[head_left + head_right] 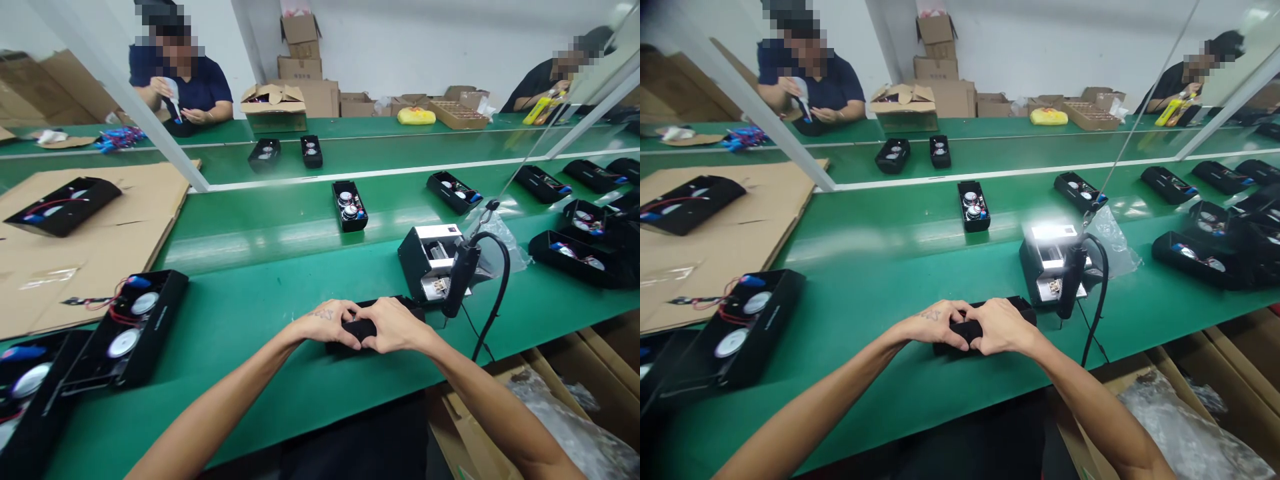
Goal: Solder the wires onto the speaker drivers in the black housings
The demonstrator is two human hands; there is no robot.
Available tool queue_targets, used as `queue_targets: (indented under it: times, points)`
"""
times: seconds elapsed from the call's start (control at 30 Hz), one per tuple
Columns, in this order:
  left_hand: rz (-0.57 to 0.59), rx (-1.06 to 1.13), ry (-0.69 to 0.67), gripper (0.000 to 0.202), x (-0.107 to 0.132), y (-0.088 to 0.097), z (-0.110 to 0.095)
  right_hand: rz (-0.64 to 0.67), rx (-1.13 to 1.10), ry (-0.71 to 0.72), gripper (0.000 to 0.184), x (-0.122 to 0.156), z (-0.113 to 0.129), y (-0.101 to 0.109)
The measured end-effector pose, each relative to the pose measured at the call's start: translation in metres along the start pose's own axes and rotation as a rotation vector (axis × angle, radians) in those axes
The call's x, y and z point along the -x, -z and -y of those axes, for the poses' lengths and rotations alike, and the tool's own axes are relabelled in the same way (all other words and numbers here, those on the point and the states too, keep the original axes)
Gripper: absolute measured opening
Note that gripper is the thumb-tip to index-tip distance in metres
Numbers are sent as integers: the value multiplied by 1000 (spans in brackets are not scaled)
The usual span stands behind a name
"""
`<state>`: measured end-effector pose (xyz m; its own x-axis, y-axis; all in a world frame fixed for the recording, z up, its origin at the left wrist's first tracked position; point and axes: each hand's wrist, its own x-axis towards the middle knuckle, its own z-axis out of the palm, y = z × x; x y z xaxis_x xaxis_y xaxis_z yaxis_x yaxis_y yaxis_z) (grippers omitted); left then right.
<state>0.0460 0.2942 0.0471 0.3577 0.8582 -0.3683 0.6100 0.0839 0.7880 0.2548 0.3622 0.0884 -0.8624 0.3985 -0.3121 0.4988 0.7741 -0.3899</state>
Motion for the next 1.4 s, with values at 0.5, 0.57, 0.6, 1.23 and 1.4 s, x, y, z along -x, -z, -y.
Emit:
queue_targets:
  times: [0.5,0.57,0.6,1.23,1.4]
  points:
    - [-54,-65,-99,31,2,-8,1,-75,0,13,43,3,0,-23]
    - [-83,-109,-118,27,4,-11,1,-89,-26,34,42,12,3,-22]
    - [-101,-132,-131,25,6,-13,1,-130,-64,65,42,19,3,-21]
    - [-553,-749,-508,27,40,-109,26,-1431,-779,-381,39,71,-120,-58]
    - [-605,-741,-519,30,38,-109,30,-1562,-862,-258,36,80,-114,-34]
